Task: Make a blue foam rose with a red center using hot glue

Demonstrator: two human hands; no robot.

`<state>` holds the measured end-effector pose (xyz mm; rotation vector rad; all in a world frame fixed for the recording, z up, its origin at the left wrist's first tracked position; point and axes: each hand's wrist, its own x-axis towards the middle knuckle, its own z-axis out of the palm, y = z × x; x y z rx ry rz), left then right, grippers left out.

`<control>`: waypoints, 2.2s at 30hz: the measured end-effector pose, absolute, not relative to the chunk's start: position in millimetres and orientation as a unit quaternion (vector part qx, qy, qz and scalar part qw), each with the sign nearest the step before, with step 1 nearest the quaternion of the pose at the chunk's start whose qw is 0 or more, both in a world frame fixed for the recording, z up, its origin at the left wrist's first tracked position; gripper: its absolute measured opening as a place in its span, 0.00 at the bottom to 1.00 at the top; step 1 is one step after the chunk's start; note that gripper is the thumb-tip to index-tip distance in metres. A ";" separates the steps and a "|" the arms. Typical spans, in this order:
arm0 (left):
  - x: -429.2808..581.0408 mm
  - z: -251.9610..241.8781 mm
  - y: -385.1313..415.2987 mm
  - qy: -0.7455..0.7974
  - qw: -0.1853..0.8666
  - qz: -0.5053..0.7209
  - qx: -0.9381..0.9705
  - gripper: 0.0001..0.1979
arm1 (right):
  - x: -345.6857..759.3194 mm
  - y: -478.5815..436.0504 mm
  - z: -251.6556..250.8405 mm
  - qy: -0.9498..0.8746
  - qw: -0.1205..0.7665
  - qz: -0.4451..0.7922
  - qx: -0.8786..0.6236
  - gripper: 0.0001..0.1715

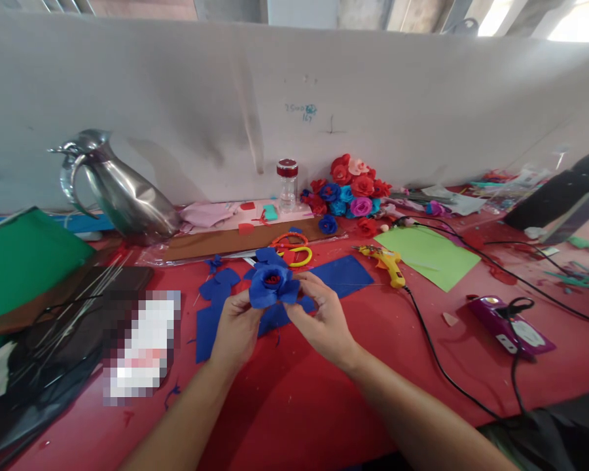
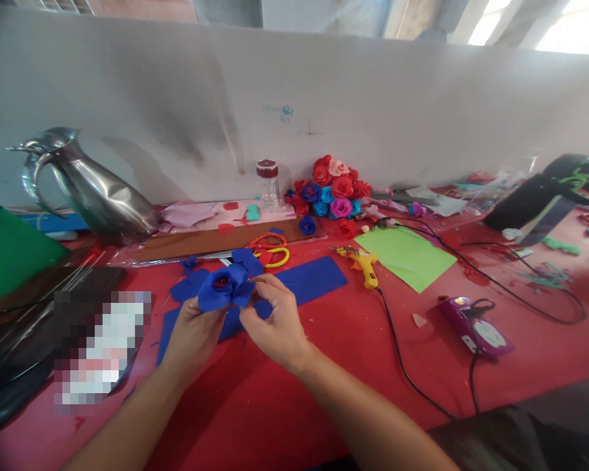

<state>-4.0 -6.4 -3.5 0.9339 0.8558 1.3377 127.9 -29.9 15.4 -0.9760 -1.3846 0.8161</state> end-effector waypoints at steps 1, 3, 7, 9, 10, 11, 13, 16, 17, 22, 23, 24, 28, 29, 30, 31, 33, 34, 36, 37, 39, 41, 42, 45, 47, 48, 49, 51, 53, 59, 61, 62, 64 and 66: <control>-4.0 -4.6 -5.3 0.369 0.604 0.583 0.397 0.09 | 128.9 -29.6 15.3 -0.582 0.584 0.391 -0.409 0.06; -4.1 -7.1 -3.2 0.367 0.607 0.588 0.390 0.09 | 131.0 -28.5 14.2 -0.535 0.580 0.470 -0.394 0.09; -4.9 -10.3 -1.1 0.366 0.608 0.587 0.389 0.08 | 131.8 -25.9 13.7 -0.445 0.587 0.538 -0.410 0.15; -5.2 -10.4 -0.8 0.367 0.609 0.584 0.392 0.08 | 130.6 -25.4 15.7 -0.431 0.579 0.553 -0.415 0.12; -5.2 -10.3 -0.8 0.367 0.610 0.581 0.394 0.08 | 130.0 -25.3 17.0 -0.426 0.576 0.561 -0.415 0.10; -5.2 -10.0 -0.9 0.368 0.611 0.578 0.395 0.08 | 129.5 -25.1 18.1 -0.417 0.575 0.567 -0.418 0.08; -4.8 -9.4 -1.1 0.369 0.613 0.573 0.399 0.08 | 129.1 -24.7 19.5 -0.395 0.577 0.573 -0.426 0.06; -4.0 -8.6 -1.7 0.370 0.617 0.567 0.403 0.08 | 129.9 -23.5 19.5 -0.363 0.583 0.585 -0.431 0.05; -3.7 -8.4 -2.0 0.371 0.617 0.565 0.403 0.08 | 130.3 -23.0 19.2 -0.353 0.582 0.593 -0.429 0.04; -3.3 -7.7 -2.9 0.385 0.609 0.568 0.397 0.09 | 131.0 -20.9 17.5 -0.323 0.574 0.625 -0.418 0.03; -3.3 -7.6 -3.1 0.389 0.609 0.567 0.395 0.09 | 130.9 -20.7 17.3 -0.325 0.575 0.626 -0.414 0.02; -3.3 -7.5 -3.3 0.394 0.610 0.564 0.393 0.09 | 130.7 -20.7 17.1 -0.326 0.577 0.626 -0.411 0.03; -2.3 -7.4 -3.6 0.400 0.614 0.561 0.386 0.10 | 129.9 -21.0 16.9 -0.323 0.588 0.613 -0.419 0.04; -1.9 -7.6 -3.5 0.397 0.614 0.563 0.385 0.10 | 129.9 -21.0 16.9 -0.327 0.589 0.607 -0.421 0.05; -1.6 -8.0 -3.3 0.396 0.614 0.564 0.385 0.10 | 130.1 -21.1 16.8 -0.332 0.591 0.601 -0.423 0.06; -1.4 -8.5 -2.9 0.395 0.614 0.563 0.387 0.10 | 130.5 -21.0 16.8 -0.333 0.594 0.598 -0.423 0.07; -1.4 -10.1 -2.0 0.395 0.614 0.566 0.384 0.09 | 132.0 -20.5 16.8 -0.320 0.603 0.597 -0.421 0.06; -1.6 -11.0 -1.4 0.393 0.615 0.569 0.380 0.10 | 133.0 -20.1 16.8 -0.310 0.608 0.598 -0.421 0.06; -2.2 -13.1 -0.4 0.388 0.617 0.576 0.370 0.10 | 134.9 -19.4 17.3 -0.294 0.614 0.598 -0.423 0.06; -2.5 -14.1 -0.1 0.386 0.617 0.579 0.367 0.10 | 135.6 -19.3 17.9 -0.293 0.615 0.595 -0.427 0.07; -3.0 -15.6 0.0 0.386 0.620 0.576 0.368 0.10 | 135.9 -19.6 19.5 -0.310 0.609 0.584 -0.437 0.08; -3.3 -16.1 -0.5 0.385 0.626 0.568 0.371 0.10 | 134.9 -20.5 21.3 -0.339 0.597 0.573 -0.448 0.09; -3.3 -16.0 -0.9 0.383 0.630 0.563 0.373 0.11 | 134.1 -21.0 22.0 -0.351 0.592 0.568 -0.451 0.09; -2.9 -14.7 -2.2 0.378 0.637 0.553 0.382 0.11 | 132.2 -21.5 22.9 -0.353 0.594 0.561 -0.455 0.10; -2.3 -13.7 -2.8 0.378 0.636 0.550 0.388 0.11 | 132.3 -21.0 22.5 -0.345 0.604 0.559 -0.452 0.10; -2.0 -13.3 -3.0 0.379 0.635 0.551 0.388 0.11 | 132.6 -20.6 22.1 -0.346 0.607 0.556 -0.451 0.10; -1.7 -13.0 -3.1 0.380 0.634 0.552 0.387 0.11 | 132.9 -20.5 21.8 -0.350 0.608 0.552 -0.450 0.10; -1.3 -12.6 -3.1 0.381 0.631 0.557 0.382 0.10 | 133.4 -20.9 21.1 -0.366 0.607 0.541 -0.452 0.09; -1.3 -12.5 -2.7 0.377 0.631 0.562 0.380 0.10 | 133.4 -22.3 20.7 -0.386 0.603 0.526 -0.459 0.07; -2.0 -11.8 -1.7 0.383 0.622 0.574 0.371 0.10 | 133.2 -26.4 21.1 -0.422 0.592 0.503 -0.468 0.06; -1.6 -11.1 -2.3 0.388 0.618 0.571 0.378 0.10 | 132.9 -25.8 20.9 -0.415 0.586 0.511 -0.472 0.09; -1.4 -10.7 -2.7 0.389 0.616 0.569 0.381 0.10 | 132.5 -25.2 20.5 -0.412 0.583 0.515 -0.475 0.10; -0.9 -10.2 -3.1 0.390 0.610 0.572 0.385 0.09 | 131.6 -24.1 19.4 -0.405 0.579 0.520 -0.480 0.10; -0.6 -10.1 -3.1 0.385 0.607 0.579 0.384 0.08 | 130.8 -23.4 18.6 -0.402 0.580 0.521 -0.480 0.08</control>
